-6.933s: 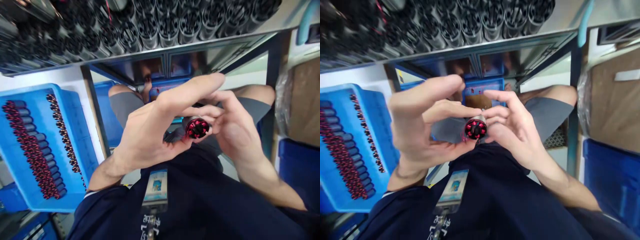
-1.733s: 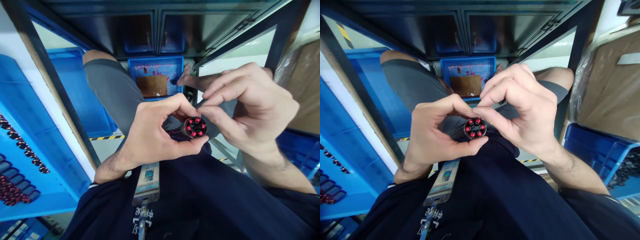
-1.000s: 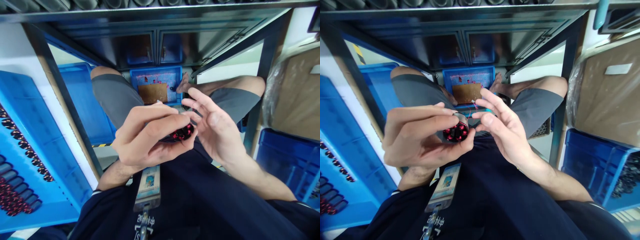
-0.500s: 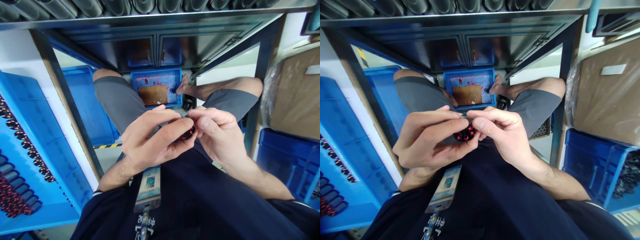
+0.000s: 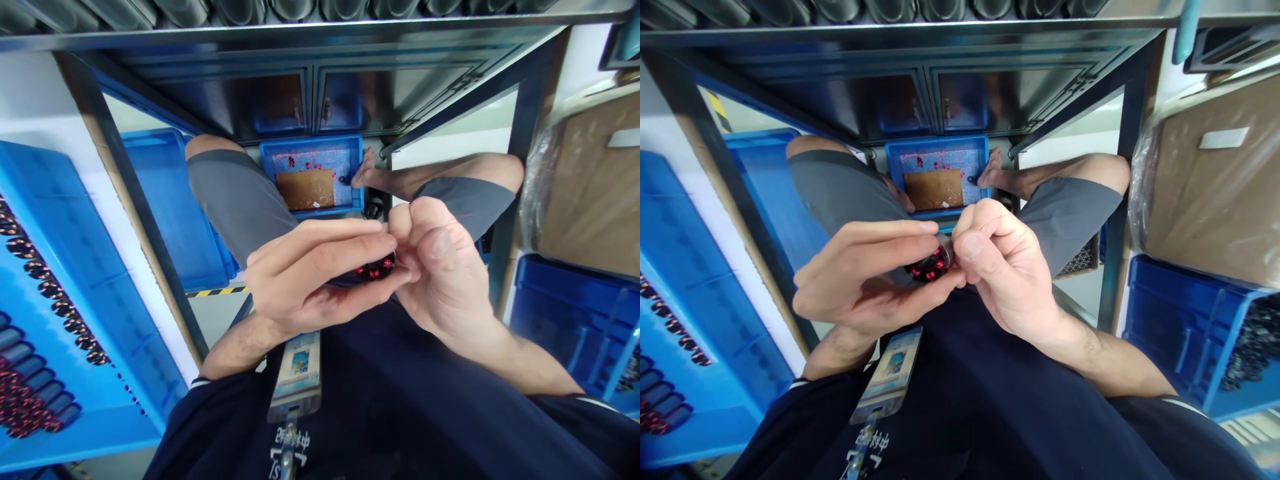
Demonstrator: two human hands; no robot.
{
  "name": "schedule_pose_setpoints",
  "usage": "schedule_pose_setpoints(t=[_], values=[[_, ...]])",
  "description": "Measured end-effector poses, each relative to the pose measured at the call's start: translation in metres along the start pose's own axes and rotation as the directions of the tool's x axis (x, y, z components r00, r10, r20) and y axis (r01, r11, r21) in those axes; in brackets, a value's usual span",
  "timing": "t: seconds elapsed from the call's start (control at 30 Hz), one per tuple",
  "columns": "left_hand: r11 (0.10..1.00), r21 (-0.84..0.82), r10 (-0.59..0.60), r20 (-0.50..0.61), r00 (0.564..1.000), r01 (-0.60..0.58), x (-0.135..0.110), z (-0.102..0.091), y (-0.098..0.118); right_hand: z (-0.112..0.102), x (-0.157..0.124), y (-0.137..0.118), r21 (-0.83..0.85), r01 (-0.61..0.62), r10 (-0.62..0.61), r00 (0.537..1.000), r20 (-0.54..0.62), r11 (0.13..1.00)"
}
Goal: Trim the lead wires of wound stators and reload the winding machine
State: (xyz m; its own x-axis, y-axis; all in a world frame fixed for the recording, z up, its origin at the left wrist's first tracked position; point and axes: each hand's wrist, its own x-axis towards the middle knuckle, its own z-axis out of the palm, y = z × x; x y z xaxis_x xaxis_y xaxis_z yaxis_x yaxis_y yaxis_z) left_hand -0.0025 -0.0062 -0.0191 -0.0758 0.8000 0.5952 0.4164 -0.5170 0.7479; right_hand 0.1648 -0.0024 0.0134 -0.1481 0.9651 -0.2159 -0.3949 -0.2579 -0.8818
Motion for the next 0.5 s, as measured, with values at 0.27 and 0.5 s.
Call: schedule_pose_setpoints(t=[0.27, 0.5], values=[[0.998, -0.066, -0.003, 0.291, 0.957, 0.023, -0.006, -0.027, -0.012, -0.016, -0.014, -0.007, -0.053, -0.134, 0.133, 0.991, -0.027, 0.990], [0.984, 0.156, 0.052, 0.181, 0.982, -0.081, -0.004, -0.028, 0.002, -0.027, -0.017, -0.016, -0.233, -0.134, 0.133, 0.991, -0.020, 0.963]])
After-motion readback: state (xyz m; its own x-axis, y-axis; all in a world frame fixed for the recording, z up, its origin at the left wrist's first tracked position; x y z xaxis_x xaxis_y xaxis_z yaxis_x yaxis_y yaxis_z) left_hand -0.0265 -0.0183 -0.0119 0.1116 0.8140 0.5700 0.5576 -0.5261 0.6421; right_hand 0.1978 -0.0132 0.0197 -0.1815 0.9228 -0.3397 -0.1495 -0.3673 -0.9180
